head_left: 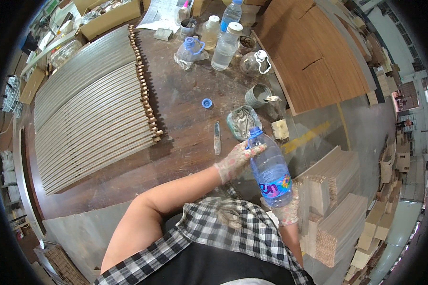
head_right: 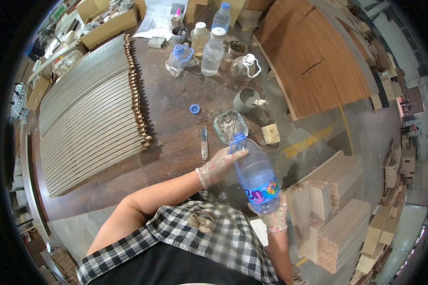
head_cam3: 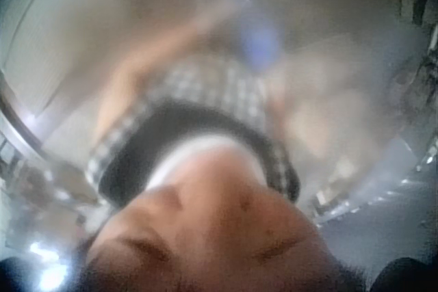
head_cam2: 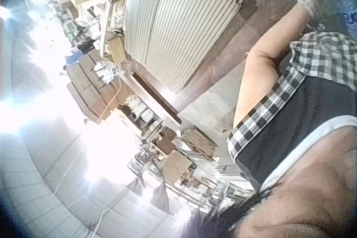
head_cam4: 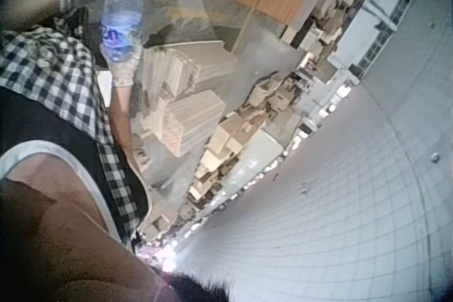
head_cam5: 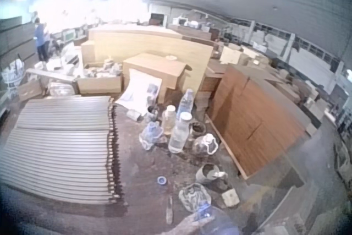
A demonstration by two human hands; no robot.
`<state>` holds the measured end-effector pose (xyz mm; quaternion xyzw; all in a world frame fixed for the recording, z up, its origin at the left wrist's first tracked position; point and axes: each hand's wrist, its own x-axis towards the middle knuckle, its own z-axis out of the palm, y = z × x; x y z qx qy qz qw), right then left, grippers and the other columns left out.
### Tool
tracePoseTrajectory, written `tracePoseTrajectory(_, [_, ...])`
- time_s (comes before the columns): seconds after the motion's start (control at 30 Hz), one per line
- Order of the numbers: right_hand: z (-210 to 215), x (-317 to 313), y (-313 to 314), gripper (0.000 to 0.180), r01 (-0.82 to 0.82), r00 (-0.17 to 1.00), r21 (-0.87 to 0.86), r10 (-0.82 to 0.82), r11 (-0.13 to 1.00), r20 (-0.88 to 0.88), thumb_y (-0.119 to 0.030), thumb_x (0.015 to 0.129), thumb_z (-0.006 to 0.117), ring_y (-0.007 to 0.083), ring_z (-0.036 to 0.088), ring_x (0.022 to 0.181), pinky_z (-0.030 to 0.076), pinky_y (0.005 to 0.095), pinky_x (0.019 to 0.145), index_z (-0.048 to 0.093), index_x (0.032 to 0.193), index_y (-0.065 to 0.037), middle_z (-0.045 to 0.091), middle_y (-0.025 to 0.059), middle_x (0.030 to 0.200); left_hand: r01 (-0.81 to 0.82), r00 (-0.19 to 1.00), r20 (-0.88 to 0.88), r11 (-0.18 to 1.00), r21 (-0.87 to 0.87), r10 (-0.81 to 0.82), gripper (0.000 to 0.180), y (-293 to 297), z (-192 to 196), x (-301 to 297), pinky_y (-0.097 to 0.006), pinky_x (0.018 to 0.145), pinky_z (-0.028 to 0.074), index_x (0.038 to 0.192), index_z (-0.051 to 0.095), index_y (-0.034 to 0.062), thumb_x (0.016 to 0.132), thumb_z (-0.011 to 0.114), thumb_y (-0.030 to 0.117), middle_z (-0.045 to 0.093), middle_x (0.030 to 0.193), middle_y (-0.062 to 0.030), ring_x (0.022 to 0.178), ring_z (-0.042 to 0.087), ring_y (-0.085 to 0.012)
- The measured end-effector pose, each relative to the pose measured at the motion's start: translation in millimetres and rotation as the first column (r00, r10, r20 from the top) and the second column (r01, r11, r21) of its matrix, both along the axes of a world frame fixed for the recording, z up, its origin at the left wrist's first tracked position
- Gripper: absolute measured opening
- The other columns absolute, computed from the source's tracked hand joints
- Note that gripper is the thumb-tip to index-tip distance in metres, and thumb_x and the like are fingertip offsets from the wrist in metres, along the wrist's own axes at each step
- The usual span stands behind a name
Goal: The person pours liquid from plastic bottles into a glass jar, wipes the jar with a cloth, stirs the contents with a stick, and replaces the lid.
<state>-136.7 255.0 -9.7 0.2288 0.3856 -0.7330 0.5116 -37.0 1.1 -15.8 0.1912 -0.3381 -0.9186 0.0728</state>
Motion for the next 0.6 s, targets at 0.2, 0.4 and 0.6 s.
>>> tracePoseTrajectory(0.2, [14, -9, 4, 0.067, -0.008, 1.0, 0.018, 0.008, 1.0, 0.023, -0.052, 0.088, 0.057, 0.0436, 0.054, 0.119, 0.05, 0.0697, 0.081, 0.045, 0.141, -0.013, 0.048, 0.0198, 0.14, -0.014, 1.0, 0.001, 0.965, 0.261, 0.014, 0.035, 5, -3, -6, -0.035, 0.097, 0.047, 0.124, 0.057, 0.0042, 0.097, 0.062, 0.025, 0.062, 0.12, -0.0057, 0.109, 0.059, -0.0183])
tracePoseTrajectory(0.4, [32, -7, -3, 0.064, 0.061, 0.987, -0.083, -0.048, 0.995, 0.152, -0.049, 0.092, 0.055, 0.044, 0.052, 0.122, 0.048, 0.0726, 0.082, 0.042, 0.143, -0.013, 0.046, 0.0209, 0.142, -0.008, 0.994, -0.097, 0.923, 0.385, 0.049, 0.035, 11, -19, -11, -0.04, 0.096, 0.05, 0.127, 0.055, 0.0049, 0.098, 0.06, 0.025, 0.062, 0.123, -0.0085, 0.111, 0.06, -0.0225])
tracePoseTrajectory(0.6, [47, -12, -5, 0.063, 0.018, 0.983, -0.128, 0.006, 0.992, 0.183, -0.048, 0.094, 0.053, 0.0459, 0.049, 0.126, 0.044, 0.0751, 0.087, 0.04, 0.144, -0.013, 0.043, 0.0224, 0.145, 0.008, 0.994, -0.105, 0.903, 0.43, 0.041, 0.035, 9, -14, -12, -0.041, 0.096, 0.05, 0.127, 0.055, 0.0055, 0.098, 0.059, 0.025, 0.061, 0.123, -0.0081, 0.112, 0.06, -0.0231])
